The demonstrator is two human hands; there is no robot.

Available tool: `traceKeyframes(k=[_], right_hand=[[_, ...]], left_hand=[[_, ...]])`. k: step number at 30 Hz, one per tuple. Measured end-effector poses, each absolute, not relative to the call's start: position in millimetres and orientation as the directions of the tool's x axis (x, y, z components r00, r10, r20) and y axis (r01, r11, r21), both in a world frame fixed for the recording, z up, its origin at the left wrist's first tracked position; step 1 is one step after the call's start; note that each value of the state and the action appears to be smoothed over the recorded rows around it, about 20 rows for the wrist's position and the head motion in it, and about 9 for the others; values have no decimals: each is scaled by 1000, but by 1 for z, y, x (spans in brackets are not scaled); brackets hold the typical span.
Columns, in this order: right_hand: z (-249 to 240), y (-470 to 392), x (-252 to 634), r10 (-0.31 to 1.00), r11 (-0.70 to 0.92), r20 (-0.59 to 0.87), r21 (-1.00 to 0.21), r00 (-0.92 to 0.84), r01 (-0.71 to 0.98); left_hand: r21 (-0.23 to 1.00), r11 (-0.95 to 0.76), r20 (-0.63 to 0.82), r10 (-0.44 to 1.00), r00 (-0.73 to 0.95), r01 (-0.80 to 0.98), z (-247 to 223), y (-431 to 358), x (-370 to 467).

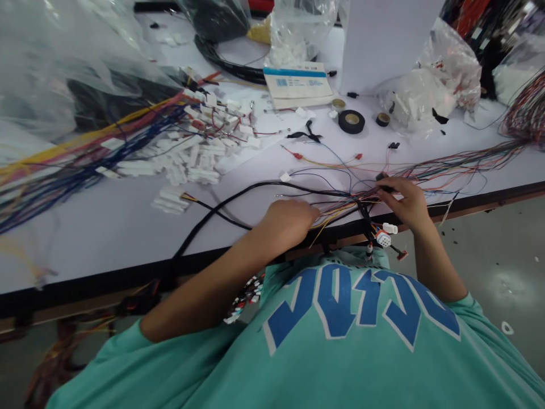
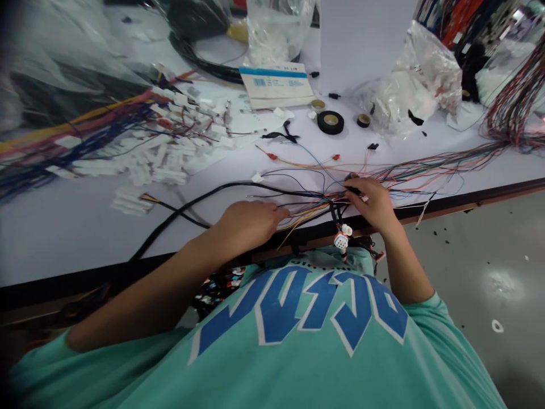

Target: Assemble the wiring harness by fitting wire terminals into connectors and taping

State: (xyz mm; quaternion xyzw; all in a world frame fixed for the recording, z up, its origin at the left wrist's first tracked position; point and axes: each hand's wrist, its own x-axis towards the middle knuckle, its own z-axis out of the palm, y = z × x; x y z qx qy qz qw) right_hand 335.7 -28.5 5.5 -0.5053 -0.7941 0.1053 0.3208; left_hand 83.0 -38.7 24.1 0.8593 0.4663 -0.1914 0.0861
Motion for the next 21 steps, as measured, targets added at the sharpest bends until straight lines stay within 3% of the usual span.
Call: traceKeyframes(k=[5,8,15,21], right_hand=[[3,-16,318,854,508,76,-336,-515,793],[1,-14,311,842,516,11,-312,-540,798],[-4,-12,308,878,452,13,-354,-479,819],[-10,-11,313,871,474,60,-370,-488,799]], left_hand=[[-49,-559,-372,779,505,827,24,-40,80],[24,-538,-344,787,512,843,24,-38,74],[488,-284,-177,894,412,825,25,-29,56],[857,-49,-127,944,304,512,17,-29,52]])
